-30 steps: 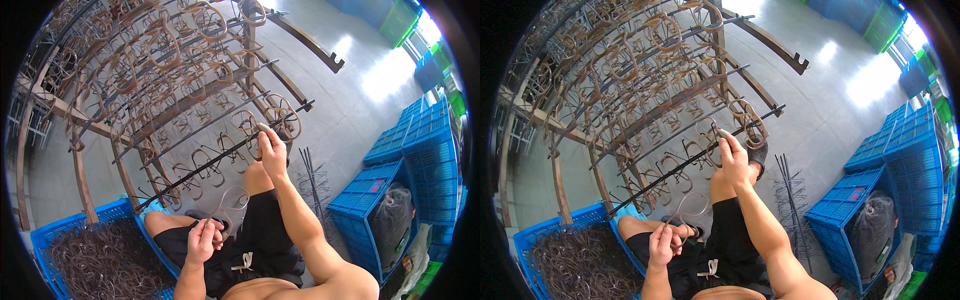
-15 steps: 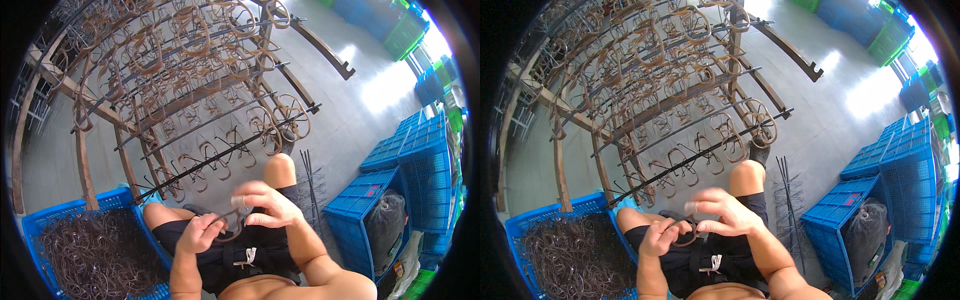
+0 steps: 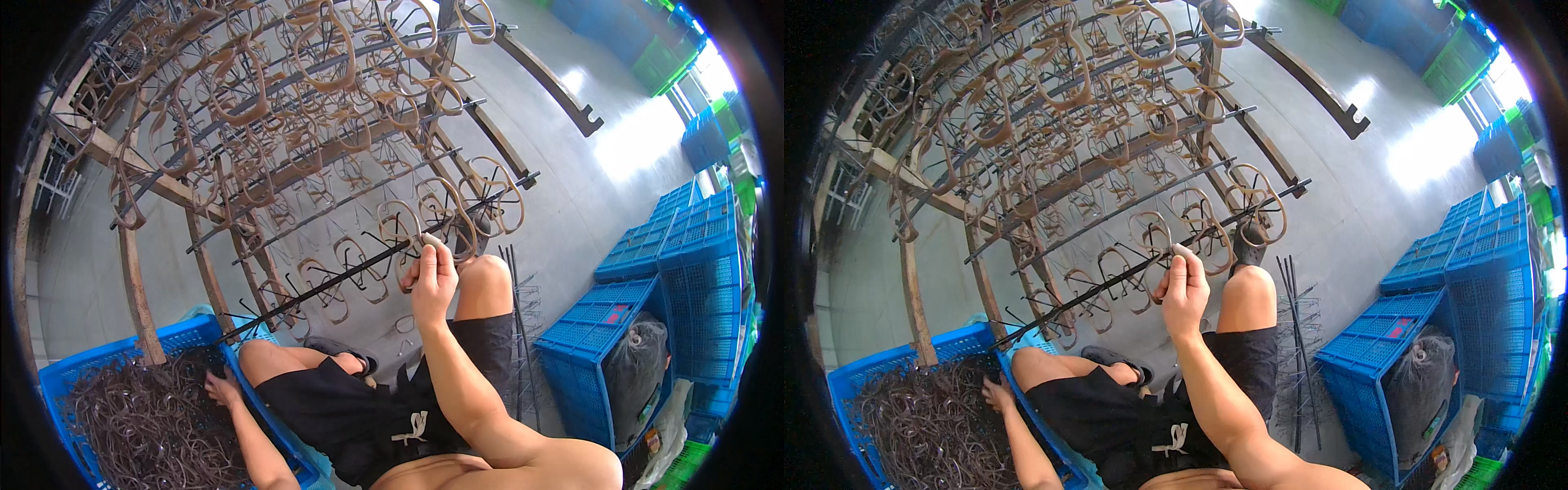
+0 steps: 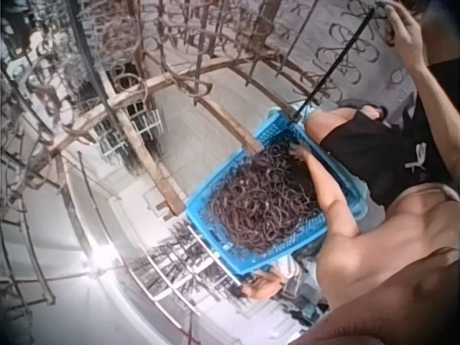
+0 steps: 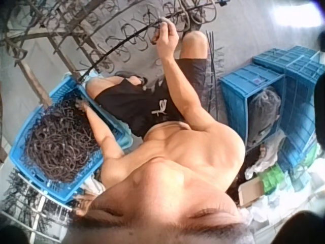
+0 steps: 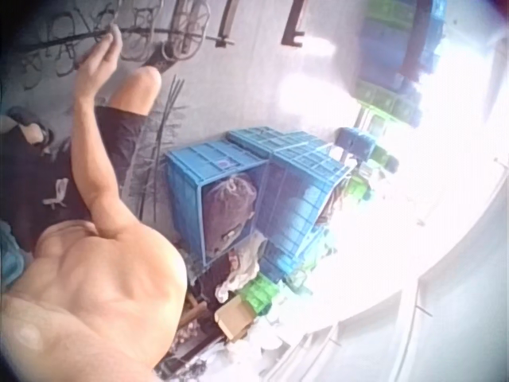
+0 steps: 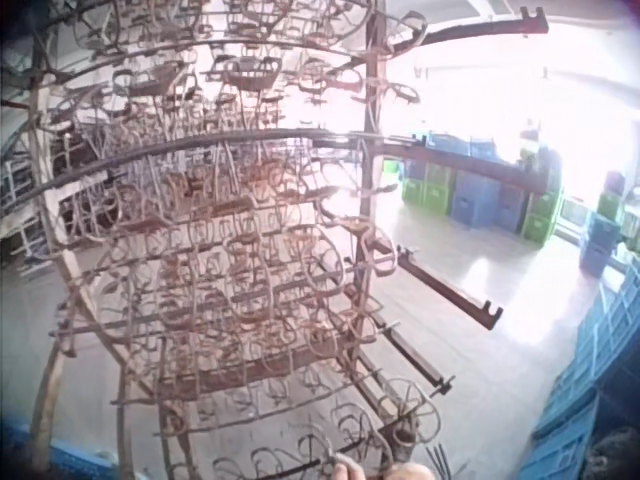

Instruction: The person sits on the floor and repeatedly picks up metal hooks from a blue basket, then attaches them to a metal rack structure. The person handles the hooks one by one, placing them onto the rack's horizontal bars.

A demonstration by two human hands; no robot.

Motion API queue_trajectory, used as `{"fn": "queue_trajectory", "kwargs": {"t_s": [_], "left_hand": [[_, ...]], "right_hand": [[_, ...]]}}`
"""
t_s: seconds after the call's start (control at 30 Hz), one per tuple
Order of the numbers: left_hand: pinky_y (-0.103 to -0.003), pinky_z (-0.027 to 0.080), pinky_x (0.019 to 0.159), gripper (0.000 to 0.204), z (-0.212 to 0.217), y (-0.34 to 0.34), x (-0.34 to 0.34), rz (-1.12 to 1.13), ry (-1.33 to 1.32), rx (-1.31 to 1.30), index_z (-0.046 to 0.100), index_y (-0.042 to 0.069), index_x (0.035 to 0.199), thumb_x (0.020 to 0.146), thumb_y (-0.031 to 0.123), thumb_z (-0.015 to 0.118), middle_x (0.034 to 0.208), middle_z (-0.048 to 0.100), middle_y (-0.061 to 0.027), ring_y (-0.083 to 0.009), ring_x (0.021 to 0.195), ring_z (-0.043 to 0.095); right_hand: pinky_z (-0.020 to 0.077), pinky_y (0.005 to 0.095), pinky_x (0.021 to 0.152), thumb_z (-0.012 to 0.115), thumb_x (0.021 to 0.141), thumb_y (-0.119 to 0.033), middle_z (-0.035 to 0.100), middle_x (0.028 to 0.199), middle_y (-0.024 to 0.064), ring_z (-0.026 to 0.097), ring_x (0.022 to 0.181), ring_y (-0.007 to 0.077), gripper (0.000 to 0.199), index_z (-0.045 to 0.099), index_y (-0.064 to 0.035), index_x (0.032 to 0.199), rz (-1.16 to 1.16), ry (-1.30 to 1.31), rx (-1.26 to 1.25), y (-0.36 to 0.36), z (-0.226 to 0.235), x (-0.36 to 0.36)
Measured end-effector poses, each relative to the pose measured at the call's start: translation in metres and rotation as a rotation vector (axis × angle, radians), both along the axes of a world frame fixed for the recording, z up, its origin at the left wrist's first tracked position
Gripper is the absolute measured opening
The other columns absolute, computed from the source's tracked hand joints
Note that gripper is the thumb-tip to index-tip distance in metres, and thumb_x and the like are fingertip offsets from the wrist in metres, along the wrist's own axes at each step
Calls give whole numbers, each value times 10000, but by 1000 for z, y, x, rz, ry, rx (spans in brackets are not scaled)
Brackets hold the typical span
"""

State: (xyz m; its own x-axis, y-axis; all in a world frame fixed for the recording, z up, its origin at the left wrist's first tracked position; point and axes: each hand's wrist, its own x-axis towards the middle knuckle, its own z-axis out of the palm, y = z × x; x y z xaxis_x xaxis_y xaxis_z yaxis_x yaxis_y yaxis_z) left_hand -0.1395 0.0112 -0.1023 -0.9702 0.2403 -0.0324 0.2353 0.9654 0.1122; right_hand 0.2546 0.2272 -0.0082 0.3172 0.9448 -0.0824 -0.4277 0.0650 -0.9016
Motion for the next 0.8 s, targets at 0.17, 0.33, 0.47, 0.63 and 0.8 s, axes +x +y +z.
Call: {"fn": "queue_trajectory", "kwargs": {"t_s": [0.17, 0.33, 0.47, 0.63, 0.8], "left_hand": [[-447, 402, 880, 328, -67, -31, -90, -25, -426, 231, 558, 71, 1134, 863, 251, 519, 1172, 493, -226, -390, 1056, 492], [-448, 409, 850, 292, -23, -3, -41, -199, -4, -99, 562, 66, 1090, 821, 177, 534, 1086, 502, -210, -375, 1019, 501], [-473, 390, 881, 438, 1, -10, -17, -116, 113, -442, 460, 107, 1214, 795, 163, 572, 1223, 403, -154, -368, 1127, 412], [-468, 384, 918, 422, 4, -20, -31, -179, -14, -631, 467, 139, 1244, 834, 206, 537, 1303, 396, -143, -370, 1129, 434], [-434, 444, 858, 316, 17, -13, -62, -234, -84, -487, 588, 108, 1098, 782, 113, 600, 1059, 610, -166, -344, 1024, 557]], "right_hand": [[380, 218, 406, 459, 947, -141, 431, 570, -16, 410, 446, 55, 236, 545, -14, 1126, 108, 207, -35, 0, 9, -6], [377, 209, 398, 458, 945, -133, 428, 567, -26, 396, 436, 44, 253, 543, 6, 1138, 82, 86, -31, 0, 11, -6], [368, 203, 387, 462, 944, -140, 417, 557, -36, 383, 420, 38, 260, 550, 9, 1138, 31, 48, -48, 1, 13, -14], [362, 204, 387, 473, 941, -153, 418, 545, -40, 373, 413, 33, 263, 561, 6, 1132, 96, 13, -83, 9, 22, -10], [358, 199, 399, 494, 930, -144, 437, 547, -53, 385, 425, 22, 247, 578, -7, 1118, 130, -111, -83, 7, 21, -16]]}}
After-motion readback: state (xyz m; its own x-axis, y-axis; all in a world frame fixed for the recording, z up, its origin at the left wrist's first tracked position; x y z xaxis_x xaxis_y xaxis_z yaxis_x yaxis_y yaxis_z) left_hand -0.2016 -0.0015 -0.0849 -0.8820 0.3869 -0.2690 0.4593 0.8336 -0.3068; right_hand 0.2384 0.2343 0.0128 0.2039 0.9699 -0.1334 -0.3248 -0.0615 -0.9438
